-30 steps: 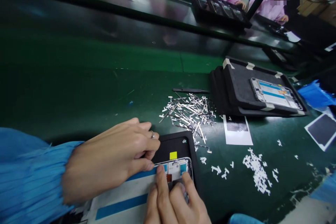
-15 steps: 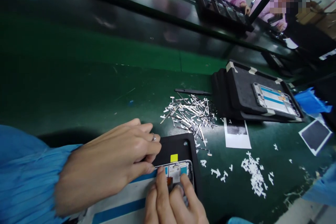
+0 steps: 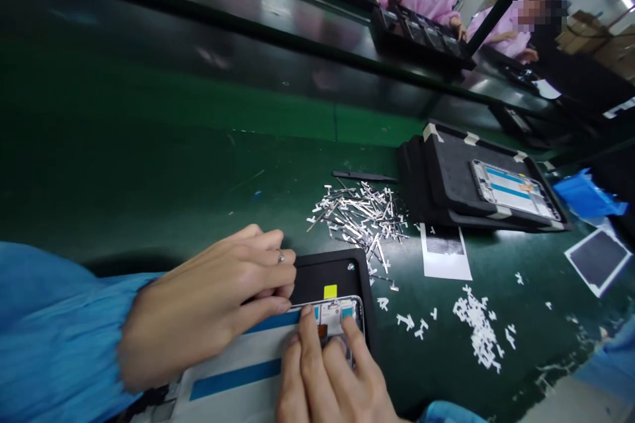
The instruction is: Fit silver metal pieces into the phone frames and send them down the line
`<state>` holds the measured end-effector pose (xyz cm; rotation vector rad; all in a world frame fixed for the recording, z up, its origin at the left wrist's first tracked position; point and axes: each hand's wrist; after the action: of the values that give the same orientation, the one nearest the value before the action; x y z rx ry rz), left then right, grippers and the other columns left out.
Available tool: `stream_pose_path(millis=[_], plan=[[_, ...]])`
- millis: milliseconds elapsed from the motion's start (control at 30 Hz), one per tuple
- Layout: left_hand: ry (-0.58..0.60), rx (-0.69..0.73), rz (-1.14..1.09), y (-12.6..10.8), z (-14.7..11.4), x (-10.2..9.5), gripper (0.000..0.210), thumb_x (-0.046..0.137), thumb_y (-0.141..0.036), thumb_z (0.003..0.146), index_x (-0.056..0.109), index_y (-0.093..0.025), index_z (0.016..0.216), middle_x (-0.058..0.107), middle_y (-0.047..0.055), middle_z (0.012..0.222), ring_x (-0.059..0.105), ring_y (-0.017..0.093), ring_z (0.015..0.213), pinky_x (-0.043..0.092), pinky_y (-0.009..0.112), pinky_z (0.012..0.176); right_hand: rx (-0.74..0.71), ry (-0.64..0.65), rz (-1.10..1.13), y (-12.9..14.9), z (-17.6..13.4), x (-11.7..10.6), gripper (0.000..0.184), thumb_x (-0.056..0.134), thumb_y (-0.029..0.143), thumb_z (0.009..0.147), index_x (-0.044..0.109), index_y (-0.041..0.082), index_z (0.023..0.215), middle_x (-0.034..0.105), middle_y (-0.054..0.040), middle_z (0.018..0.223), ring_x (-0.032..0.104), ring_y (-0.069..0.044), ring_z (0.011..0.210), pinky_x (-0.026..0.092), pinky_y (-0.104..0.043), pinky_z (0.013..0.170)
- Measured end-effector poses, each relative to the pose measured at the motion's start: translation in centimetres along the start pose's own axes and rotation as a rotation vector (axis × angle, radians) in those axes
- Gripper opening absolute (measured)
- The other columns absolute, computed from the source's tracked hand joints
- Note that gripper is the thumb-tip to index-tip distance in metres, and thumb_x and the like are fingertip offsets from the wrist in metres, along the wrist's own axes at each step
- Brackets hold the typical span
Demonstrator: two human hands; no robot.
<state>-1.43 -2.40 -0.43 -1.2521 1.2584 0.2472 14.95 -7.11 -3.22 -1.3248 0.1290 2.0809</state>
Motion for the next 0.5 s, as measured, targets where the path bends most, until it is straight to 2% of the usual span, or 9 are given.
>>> stream_pose_path(millis=[167,267,400,500], plan=[[-0.018,-0.024,-0.029,0.57,-0.41,0.02,0.021,0.052,-0.012,0.076,0.051,-0.016,0.055,0.055,-0.001,0.066,0.041,0.016,0.072,0.025,0.031,0.065,0.013,-0.028,0.006,0.15,0.06,-0.07,0.031,0.025,0.0,0.084,0.054,0.009,0.076,0.065,-0.0098,0.076,0.059,-0.013,0.051,0.048,-0.029,0.058],[-0.014,-0.024,-0.002,0.28,-0.33,0.05,0.021,0.051,-0.011,0.076,0.05,-0.016,0.055,0.055,0.0,0.066,0.04,0.016,0.069,0.023,0.031,0.062,0.024,-0.053,0.026,0.15,0.31,0.12,0.03,0.027,0.002,0.085,0.053,0.012,0.073,0.065,-0.0064,0.076,0.056,-0.012,0.045,0.048,-0.029,0.054],[-0.012,-0.033,0.003,0.01,-0.21,0.25,0.021,0.05,-0.011,0.076,0.049,-0.016,0.056,0.055,0.0,0.067,0.04,0.016,0.07,0.024,0.032,0.062,-0.003,-0.038,0.056,0.01,0.48,0.3,0.029,0.028,0.002,0.086,0.053,0.012,0.074,0.065,-0.0052,0.079,0.057,-0.012,0.046,0.049,-0.028,0.053],[-0.032,-0.018,-0.027,0.84,-0.85,0.26,0.017,0.046,-0.014,0.078,0.051,-0.018,0.062,0.055,0.0,0.073,0.042,0.018,0.075,0.026,0.033,0.067,-0.003,-0.028,0.074,-0.14,0.49,0.27,0.03,0.027,0.002,0.086,0.053,0.011,0.074,0.065,-0.0063,0.079,0.058,-0.011,0.049,0.049,-0.027,0.055]])
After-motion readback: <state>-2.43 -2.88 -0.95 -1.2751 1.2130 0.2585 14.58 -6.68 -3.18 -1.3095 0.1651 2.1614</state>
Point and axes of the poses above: each hand's wrist, its own z-axis towards the middle knuckle, its own x-axis out of the palm, y = z × x
